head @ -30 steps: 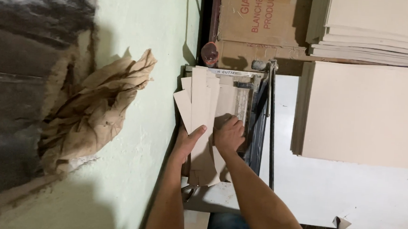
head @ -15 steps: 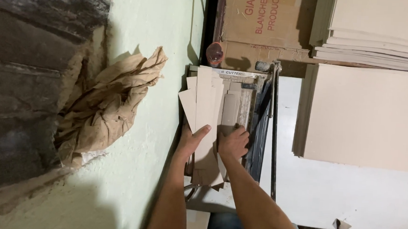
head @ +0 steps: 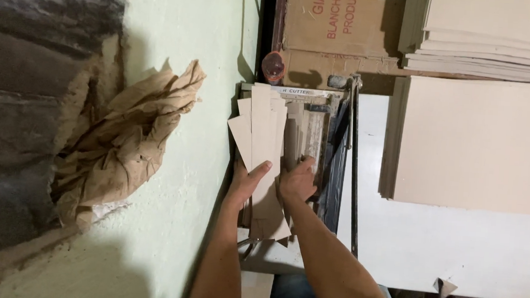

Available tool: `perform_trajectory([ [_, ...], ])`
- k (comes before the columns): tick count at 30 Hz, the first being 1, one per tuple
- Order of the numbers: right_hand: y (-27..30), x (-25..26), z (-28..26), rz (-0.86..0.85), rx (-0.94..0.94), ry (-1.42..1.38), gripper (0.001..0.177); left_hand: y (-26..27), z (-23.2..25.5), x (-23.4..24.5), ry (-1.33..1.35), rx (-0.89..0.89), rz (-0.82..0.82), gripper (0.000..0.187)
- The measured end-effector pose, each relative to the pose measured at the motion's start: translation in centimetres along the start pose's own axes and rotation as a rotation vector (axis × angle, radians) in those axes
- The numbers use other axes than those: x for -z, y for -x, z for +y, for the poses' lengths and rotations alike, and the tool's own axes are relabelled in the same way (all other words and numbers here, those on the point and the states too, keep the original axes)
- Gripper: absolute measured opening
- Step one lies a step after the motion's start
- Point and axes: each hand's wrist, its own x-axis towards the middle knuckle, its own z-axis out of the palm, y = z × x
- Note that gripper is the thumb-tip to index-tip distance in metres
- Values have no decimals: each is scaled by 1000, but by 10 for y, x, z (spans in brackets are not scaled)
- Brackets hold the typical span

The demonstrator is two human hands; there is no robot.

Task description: The person uses a manual paper cutter to slice a large sheet of beige paper into smaller strips. They align the paper, pull the cutter's lever to make the cut, and then stack the resulting strips on the table before moving them to a nearby shelf.

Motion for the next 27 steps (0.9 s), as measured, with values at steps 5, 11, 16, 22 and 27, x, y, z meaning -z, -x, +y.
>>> perform_trajectory([
  [5,-5,18,18,-49,253,-361,71,16,14,4,-28,-8,-11,128],
  [11,32,166,14,-124,370,-701,70,6,-10,11,11,-22,-7,130],
  [16,92,240,-30,-230,580,-809,71,8,-18,2,-27,-56,26,123],
  [22,81,224,-37,-195,711,-758,65,8,-6,-11,-64,-125,89,110],
  [27,69,213,-42,-261,634,-822,76,-14,-31,-4,-115,-75,107,113],
])
